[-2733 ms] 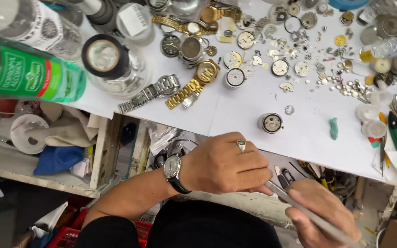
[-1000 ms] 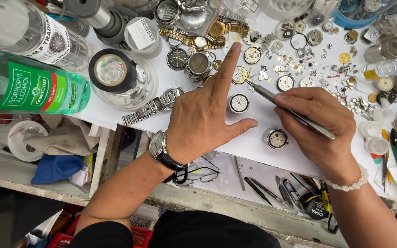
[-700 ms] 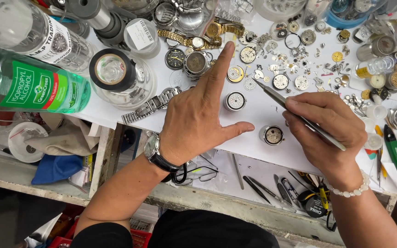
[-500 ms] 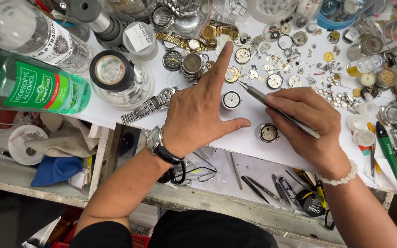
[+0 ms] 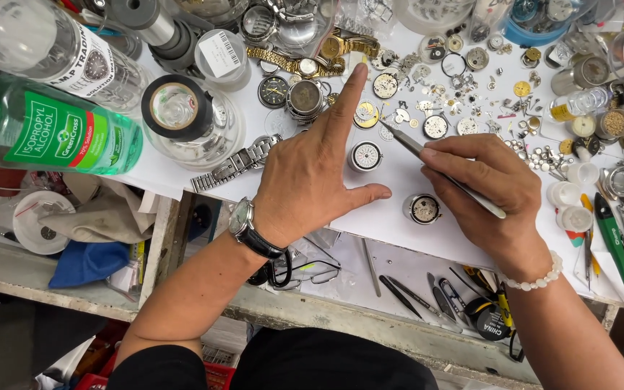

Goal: Assembling internal watch components into a movement using tweezers on a repair bench.

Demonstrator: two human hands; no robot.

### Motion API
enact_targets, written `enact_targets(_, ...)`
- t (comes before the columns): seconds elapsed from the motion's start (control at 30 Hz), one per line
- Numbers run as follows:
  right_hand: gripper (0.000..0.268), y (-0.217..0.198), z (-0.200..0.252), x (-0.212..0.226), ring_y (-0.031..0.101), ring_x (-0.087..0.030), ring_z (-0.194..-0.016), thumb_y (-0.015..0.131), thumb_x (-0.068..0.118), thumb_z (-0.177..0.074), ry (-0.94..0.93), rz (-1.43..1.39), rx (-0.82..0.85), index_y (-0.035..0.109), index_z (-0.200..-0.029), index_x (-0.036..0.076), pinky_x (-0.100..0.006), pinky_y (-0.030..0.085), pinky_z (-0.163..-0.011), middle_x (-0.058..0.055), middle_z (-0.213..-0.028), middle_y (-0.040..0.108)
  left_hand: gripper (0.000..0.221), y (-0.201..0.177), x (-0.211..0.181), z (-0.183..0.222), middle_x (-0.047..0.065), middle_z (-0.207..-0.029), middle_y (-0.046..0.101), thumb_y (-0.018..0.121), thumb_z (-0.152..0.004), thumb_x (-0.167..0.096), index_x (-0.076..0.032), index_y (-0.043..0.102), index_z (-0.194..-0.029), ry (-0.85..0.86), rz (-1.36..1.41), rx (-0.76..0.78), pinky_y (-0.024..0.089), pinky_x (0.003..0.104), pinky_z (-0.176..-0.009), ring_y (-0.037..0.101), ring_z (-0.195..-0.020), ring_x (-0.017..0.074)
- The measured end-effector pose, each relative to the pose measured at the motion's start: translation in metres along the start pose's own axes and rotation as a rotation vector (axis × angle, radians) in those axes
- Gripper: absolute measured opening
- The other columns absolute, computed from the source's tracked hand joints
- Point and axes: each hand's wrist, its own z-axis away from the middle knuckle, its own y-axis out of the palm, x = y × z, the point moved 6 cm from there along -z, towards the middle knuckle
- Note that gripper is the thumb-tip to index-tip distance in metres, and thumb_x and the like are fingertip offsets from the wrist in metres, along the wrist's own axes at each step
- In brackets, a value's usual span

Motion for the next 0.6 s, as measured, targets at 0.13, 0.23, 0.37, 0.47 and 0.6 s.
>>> enact_targets(0.13,0.022,-0.004,0.007,-0.001,0.069,-0.035,-0.106,0.072,-0.014,-0.101,-0.029,0.012,-0.076,0.069,-0.12,-0.005,-0.041,0.056,-0.097,-0.025,-0.119,0.069,0.153,-0.006,-0.001,0.0,0.009,-0.156,0.065,0.101,-0.067,-0.075,-0.022,-0.003,-0.166,-0.006,0.019,-0.005,0.055,0.04,-0.061,0.073,-0.082,0.0297)
enact_targets(0.23,0.022,-0.002,0.006,-0.001,0.069,-0.035,-0.105,0.074,-0.011,-0.1,-0.07,0.039,-0.061,0.069,-0.121,-0.004,-0.042,0.056,-0.094,-0.024,-0.118,0.07,0.156,-0.004,0.001,-0.004,0.008,-0.15,0.067,0.099,-0.063,-0.082,-0.022,-0.002,-0.165,-0.029,-0.029,0.025,0.055,0.044,-0.057,0.074,-0.086,0.0309)
enact_targets(0.37,0.023,0.004,0.002,-0.002,0.068,-0.033,-0.107,0.072,-0.006,-0.102,-0.078,0.078,-0.002,0.07,-0.124,-0.001,-0.042,0.054,-0.096,-0.02,-0.119,0.071,0.157,-0.001,0.0,-0.011,0.008,-0.158,0.061,0.101,-0.064,-0.077,-0.021,-0.006,-0.163,0.018,-0.008,0.071,0.054,0.04,-0.049,0.072,-0.074,0.0257)
enact_targets(0.47,0.024,0.006,0.0,-0.002,0.068,-0.033,-0.107,0.072,-0.006,-0.102,-0.081,0.083,0.015,0.07,-0.125,-0.001,-0.042,0.053,-0.096,-0.02,-0.119,0.071,0.157,0.003,0.001,-0.012,0.006,-0.157,0.062,0.102,-0.063,-0.076,-0.022,-0.006,-0.163,0.015,-0.003,0.084,0.054,0.039,-0.049,0.071,-0.071,0.0234)
enact_targets(0.6,0.025,0.007,-0.001,-0.004,0.068,-0.033,-0.108,0.07,-0.006,-0.103,-0.081,0.086,0.035,0.07,-0.126,0.0,-0.042,0.054,-0.096,-0.019,-0.12,0.071,0.156,0.003,0.002,-0.012,0.005,-0.158,0.063,0.102,-0.064,-0.076,-0.022,-0.007,-0.163,0.024,-0.012,0.088,0.053,0.04,-0.048,0.07,-0.07,0.0252)
